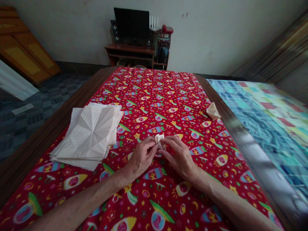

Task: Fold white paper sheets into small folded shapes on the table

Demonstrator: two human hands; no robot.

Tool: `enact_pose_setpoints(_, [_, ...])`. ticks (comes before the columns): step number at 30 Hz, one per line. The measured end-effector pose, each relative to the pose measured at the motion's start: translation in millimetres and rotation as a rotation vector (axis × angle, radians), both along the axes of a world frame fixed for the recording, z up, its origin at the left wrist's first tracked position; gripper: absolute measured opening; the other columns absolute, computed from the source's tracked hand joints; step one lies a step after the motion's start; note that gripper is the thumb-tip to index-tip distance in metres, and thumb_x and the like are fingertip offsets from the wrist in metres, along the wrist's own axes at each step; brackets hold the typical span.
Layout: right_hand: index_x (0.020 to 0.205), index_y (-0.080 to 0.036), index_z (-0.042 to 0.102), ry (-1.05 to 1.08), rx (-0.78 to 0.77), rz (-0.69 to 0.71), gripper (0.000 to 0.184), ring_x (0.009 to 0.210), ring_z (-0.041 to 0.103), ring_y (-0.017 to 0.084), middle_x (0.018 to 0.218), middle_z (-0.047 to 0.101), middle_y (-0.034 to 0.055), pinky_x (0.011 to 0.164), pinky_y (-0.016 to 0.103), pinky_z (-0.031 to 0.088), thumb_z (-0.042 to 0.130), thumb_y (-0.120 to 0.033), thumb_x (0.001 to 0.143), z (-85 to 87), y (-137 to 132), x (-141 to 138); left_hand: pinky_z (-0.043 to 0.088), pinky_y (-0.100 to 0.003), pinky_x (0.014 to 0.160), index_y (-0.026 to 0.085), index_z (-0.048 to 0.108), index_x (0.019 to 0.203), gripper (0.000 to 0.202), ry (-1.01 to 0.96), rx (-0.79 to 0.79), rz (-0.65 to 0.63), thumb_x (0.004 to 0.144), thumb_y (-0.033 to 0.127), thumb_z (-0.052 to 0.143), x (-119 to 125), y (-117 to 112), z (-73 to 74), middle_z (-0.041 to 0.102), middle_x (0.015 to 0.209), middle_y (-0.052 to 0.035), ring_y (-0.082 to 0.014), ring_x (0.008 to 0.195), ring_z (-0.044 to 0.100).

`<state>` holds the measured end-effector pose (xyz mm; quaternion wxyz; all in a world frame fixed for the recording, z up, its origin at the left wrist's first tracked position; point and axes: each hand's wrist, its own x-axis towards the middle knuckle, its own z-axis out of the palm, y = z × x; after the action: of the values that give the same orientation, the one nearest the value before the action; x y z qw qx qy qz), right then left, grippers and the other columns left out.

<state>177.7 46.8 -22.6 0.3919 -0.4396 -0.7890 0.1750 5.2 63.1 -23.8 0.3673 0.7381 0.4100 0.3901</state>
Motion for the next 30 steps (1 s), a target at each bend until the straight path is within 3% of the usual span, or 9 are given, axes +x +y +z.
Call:
enact_pose_setpoints(6, [0.104, -0.022, 0.052, -0.068, 0.009, -0.018, 0.013, 0.087, 0.056, 0.018, 0.095, 0.060, 0.0061, 0.078, 0.032, 0.048, 0.051, -0.021, 0.092, -1.0, 0, -2, 0.049, -0.022, 0.071, 0.016, 0.065, 0.076, 0.022, 0.000, 0.026, 0.010, 0.090, 0.018, 0.048, 1, 0, -0.5, 0.065, 0.081, -0.0043, -0.0138, 0.075, 0.062])
enact_pose_setpoints(14, [0.101, -0.021, 0.053, -0.057, -0.068, -0.046, 0.011, 0.080, 0.056, 0.017, 0.089, 0.060, 0.0049, 0.071, 0.029, 0.047, 0.053, -0.025, 0.091, -9.9, 3, -2, 0.048, -0.021, 0.058, 0.017, 0.062, 0.074, 0.011, 0.043, -0.104, 0.131, 0.083, 0.020, 0.056, 0, 4, 0.0, 0.064, 0.069, 0.0005, -0.0117, 0.059, 0.060])
enact_pose_setpoints(21, [0.105, -0.021, 0.054, -0.063, -0.116, -0.105, 0.014, 0.079, 0.059, 0.016, 0.089, 0.062, 0.0037, 0.071, 0.028, 0.046, 0.048, -0.024, 0.093, -6.9, 2, -3, 0.047, -0.023, 0.063, 0.018, 0.052, 0.071, 0.010, 0.078, 0.120, 0.142, 0.080, 0.015, 0.053, 1, 3, -1.3, 0.057, 0.071, 0.0010, -0.0124, 0.065, 0.056])
enact_pose_setpoints(30, [0.091, -0.019, 0.056, -0.218, 0.059, -0.116, 0.012, 0.069, 0.056, 0.015, 0.078, 0.062, 0.0041, 0.066, 0.026, 0.043, 0.045, -0.023, 0.093, -4.9, 4, -3, 0.048, -0.028, 0.069, 0.020, 0.047, 0.077, 0.008, 0.134, 0.135, 0.149, 0.083, 0.021, 0.051, 3, 1, 2.6, 0.054, 0.077, -0.0013, -0.0157, 0.073, 0.056])
